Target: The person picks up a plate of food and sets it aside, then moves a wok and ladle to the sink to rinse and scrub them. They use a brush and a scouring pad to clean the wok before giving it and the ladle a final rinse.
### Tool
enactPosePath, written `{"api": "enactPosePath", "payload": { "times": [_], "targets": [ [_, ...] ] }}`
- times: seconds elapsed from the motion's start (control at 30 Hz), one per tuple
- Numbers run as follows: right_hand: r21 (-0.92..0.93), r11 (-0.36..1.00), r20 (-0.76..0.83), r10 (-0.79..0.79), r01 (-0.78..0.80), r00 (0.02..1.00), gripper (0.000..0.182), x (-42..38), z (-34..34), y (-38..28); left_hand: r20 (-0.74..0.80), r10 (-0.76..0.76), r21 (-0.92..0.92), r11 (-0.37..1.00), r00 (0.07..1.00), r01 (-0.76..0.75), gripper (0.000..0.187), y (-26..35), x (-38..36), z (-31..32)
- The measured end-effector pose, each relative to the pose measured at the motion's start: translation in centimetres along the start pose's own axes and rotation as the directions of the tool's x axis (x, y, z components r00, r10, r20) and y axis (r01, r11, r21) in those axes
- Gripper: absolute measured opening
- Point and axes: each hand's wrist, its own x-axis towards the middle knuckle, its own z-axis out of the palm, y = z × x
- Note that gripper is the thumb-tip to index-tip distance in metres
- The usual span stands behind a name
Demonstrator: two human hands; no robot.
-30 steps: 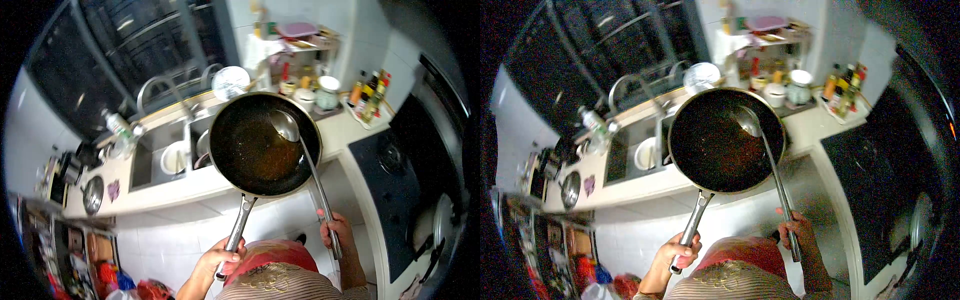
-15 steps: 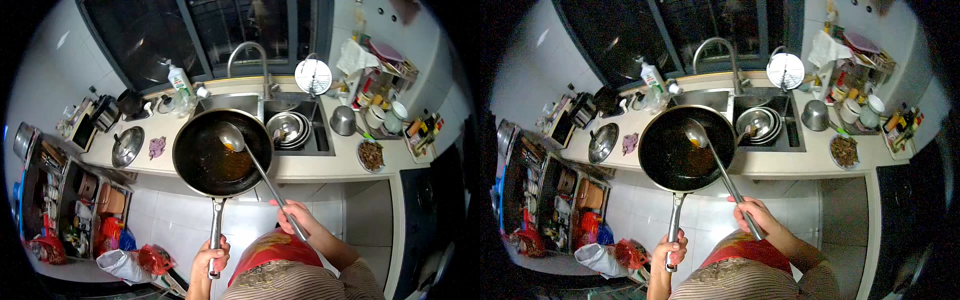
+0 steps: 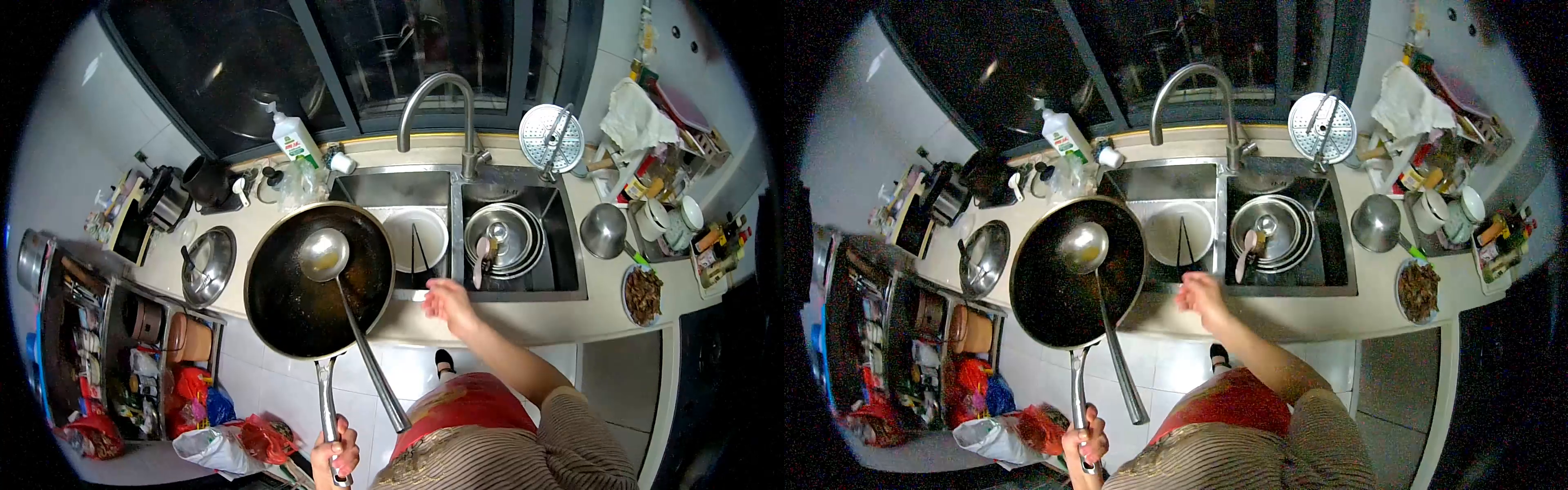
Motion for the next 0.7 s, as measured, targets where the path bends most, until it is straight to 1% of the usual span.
{"api": "enactPosePath", "payload": {
  "times": [0.07,0.13,0.17,0.2,0.27,0.3,0.33,0.4,0.43,0.47,0.53,0.57,0.6,0.63,0.67,0.7],
  "targets": [
    [-0.025,0.998,-0.235,-0.062,0.058,0.970,0.029,6.9,-1.0,1.2,-0.010,0.029,-0.046,0.999,1.000,-0.029,0.032,0.7,1.6,1.0],
    [-0.261,0.965,-0.346,-0.077,-0.017,0.935,0.030,12.3,-1.9,2.3,0.010,0.005,-0.073,0.997,1.000,-0.004,0.031,1.6,3.1,1.0],
    [-0.428,0.904,-0.368,-0.175,0.000,0.913,0.032,16.8,-3.8,5.7,-0.015,0.002,-0.057,0.998,1.000,-0.003,0.033,2.2,3.6,1.2],
    [-0.692,0.714,-0.365,-0.216,-0.109,0.906,0.035,16.9,-3.0,4.3,-0.040,0.001,-0.043,0.999,0.999,-0.003,0.035,2.5,3.9,1.0],
    [-0.885,0.406,-0.386,-0.364,-0.228,0.848,0.048,19.3,-2.5,5.7,-0.212,0.140,0.043,0.990,0.967,-0.134,0.045,3.2,3.1,-2.9],
    [-0.904,0.269,-0.417,-0.383,-0.333,0.824,0.062,19.7,-2.0,5.8,-0.292,0.210,0.096,0.977,0.933,-0.190,0.050,3.6,2.9,-4.0],
    [-0.867,0.259,-0.495,-0.344,-0.426,0.798,0.074,19.8,-1.2,5.0,-0.815,0.245,0.141,0.963,0.525,-0.231,0.047,3.0,3.1,-0.4],
    [-0.834,0.226,-0.552,-0.359,-0.504,0.752,0.079,21.5,-1.2,6.5,-0.735,0.232,0.136,0.971,0.637,-0.197,0.048,3.0,3.4,2.3],
    [-0.787,0.398,-0.608,-0.374,-0.471,0.700,0.078,22.3,-1.4,7.3,-0.707,0.151,0.046,0.985,0.691,-0.168,0.049,3.5,3.2,1.6],
    [-0.722,0.555,-0.662,-0.383,-0.412,0.644,0.078,23.4,-1.8,7.9,-0.720,0.117,0.017,0.988,0.684,-0.152,0.049,3.9,3.2,0.6],
    [-0.606,0.692,-0.767,-0.379,-0.392,0.517,0.071,26.6,-4.4,10.8,-0.740,0.054,-0.039,0.991,0.670,-0.124,0.048,4.7,3.3,0.4],
    [-0.565,0.694,-0.814,-0.381,-0.446,0.438,0.065,29.3,-7.6,13.3,-0.725,0.024,-0.085,0.989,0.689,-0.124,0.047,5.1,3.7,1.4],
    [-0.517,0.698,-0.854,-0.383,-0.495,0.352,0.059,30.8,-9.2,14.5,-0.716,0.036,-0.087,0.986,0.697,-0.140,0.046,5.3,3.7,1.5],
    [-0.428,0.781,-0.871,-0.223,-0.455,0.437,0.049,29.6,-8.3,13.3,-0.707,0.045,-0.090,0.984,0.706,-0.153,0.046,5.5,3.7,1.5],
    [-0.319,0.847,-0.852,-0.060,-0.426,0.521,0.039,27.9,-7.9,11.8,-0.700,0.054,-0.092,0.982,0.713,-0.165,0.046,5.9,3.6,1.4],
    [-0.201,0.892,-0.794,0.094,-0.405,0.601,0.029,26.0,-7.1,9.9,-0.660,0.047,-0.085,0.987,0.750,-0.136,0.045,6.2,3.5,0.9]
  ]
}}
